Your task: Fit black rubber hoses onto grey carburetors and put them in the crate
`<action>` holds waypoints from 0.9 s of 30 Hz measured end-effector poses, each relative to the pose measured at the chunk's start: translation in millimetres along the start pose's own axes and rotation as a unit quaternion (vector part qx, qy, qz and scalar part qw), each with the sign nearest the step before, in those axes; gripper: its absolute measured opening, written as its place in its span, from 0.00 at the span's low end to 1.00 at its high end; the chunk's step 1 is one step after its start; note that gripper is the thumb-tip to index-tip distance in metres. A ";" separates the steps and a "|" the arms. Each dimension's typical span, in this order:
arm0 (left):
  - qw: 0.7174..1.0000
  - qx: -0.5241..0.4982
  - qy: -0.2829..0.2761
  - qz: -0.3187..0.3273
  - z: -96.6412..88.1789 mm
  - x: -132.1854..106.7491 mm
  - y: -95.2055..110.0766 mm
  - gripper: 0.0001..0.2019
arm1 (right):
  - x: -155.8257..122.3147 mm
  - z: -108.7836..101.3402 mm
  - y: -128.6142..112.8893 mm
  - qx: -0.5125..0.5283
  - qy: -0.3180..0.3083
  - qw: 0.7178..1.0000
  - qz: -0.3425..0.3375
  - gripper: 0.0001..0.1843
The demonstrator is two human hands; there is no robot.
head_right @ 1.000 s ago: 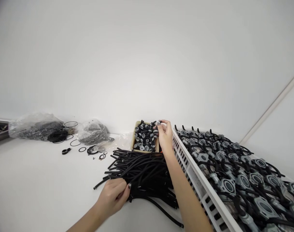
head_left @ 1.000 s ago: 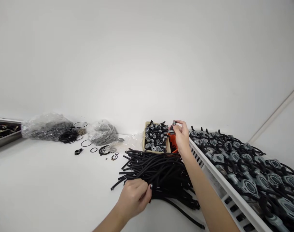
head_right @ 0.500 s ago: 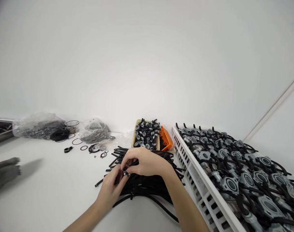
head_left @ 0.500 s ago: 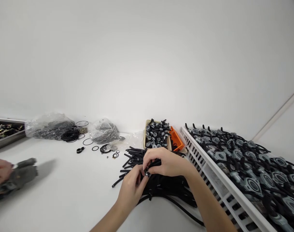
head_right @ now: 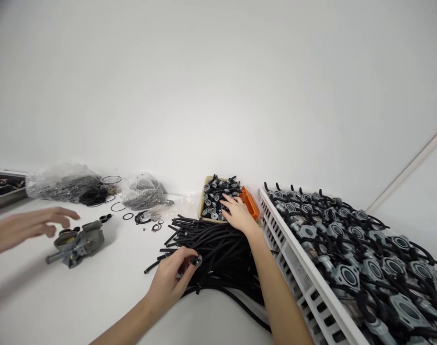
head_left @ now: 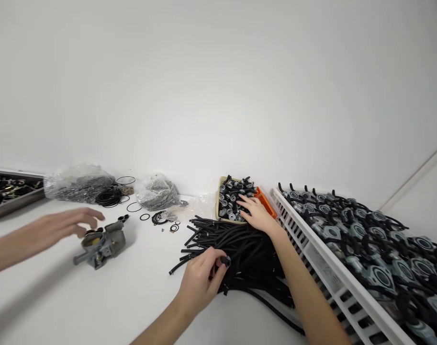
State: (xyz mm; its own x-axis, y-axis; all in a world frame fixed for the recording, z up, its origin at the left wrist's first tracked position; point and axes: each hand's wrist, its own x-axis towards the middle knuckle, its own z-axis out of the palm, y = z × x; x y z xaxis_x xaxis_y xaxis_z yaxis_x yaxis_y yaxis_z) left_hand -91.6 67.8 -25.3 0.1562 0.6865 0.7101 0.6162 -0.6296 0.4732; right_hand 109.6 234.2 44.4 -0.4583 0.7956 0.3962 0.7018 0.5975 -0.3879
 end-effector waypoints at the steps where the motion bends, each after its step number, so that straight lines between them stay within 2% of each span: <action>1: 1.000 0.004 0.002 0.003 0.1 0.1 -0.3 0.05 | 0.7 -1.8 -0.5 0.002 0.016 1.000 -0.003 0.22; 4: 1.000 0.013 0.002 0.010 0.0 0.5 -0.7 0.06 | 2.3 -11.6 -5.9 0.017 0.093 0.996 0.002 0.26; 7: 1.000 0.020 0.003 0.009 -0.7 1.4 -0.1 0.05 | 2.5 -20.5 -14.5 0.045 0.170 0.984 0.017 0.26; 10: 1.000 0.023 0.006 -0.001 -1.0 3.0 -0.2 0.04 | 1.9 -20.9 -23.5 0.073 0.192 0.978 0.023 0.22; 13: 0.999 0.025 0.014 -0.018 -0.6 4.9 -1.5 0.04 | 1.1 -13.1 -30.4 0.090 0.154 0.984 0.030 0.20; 18: 0.998 0.025 0.017 -0.053 -1.1 7.4 -2.5 0.03 | -3.1 -1.7 -36.3 0.106 -0.018 0.994 0.006 0.14; 20: 0.998 0.024 0.013 -0.054 -1.2 7.6 -2.6 0.03 | -4.8 -1.5 -35.6 0.101 -0.058 0.993 0.004 0.14; 24: 0.999 0.027 0.008 -0.045 -0.9 6.3 -2.7 0.03 | -6.9 -4.0 -28.0 0.065 -0.047 0.996 0.047 0.18; 27: 0.999 0.030 0.005 -0.043 -0.8 5.4 -2.9 0.03 | -7.7 -5.3 -21.1 0.052 -0.042 0.994 0.086 0.11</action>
State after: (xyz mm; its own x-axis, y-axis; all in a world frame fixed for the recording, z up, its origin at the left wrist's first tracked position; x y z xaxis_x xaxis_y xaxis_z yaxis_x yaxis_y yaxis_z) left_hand -93.2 73.0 -22.5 0.0938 0.7332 0.6735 0.6719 -0.5458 0.5006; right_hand 101.2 214.9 54.0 -0.3830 0.8901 0.2472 0.7163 0.4551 -0.5289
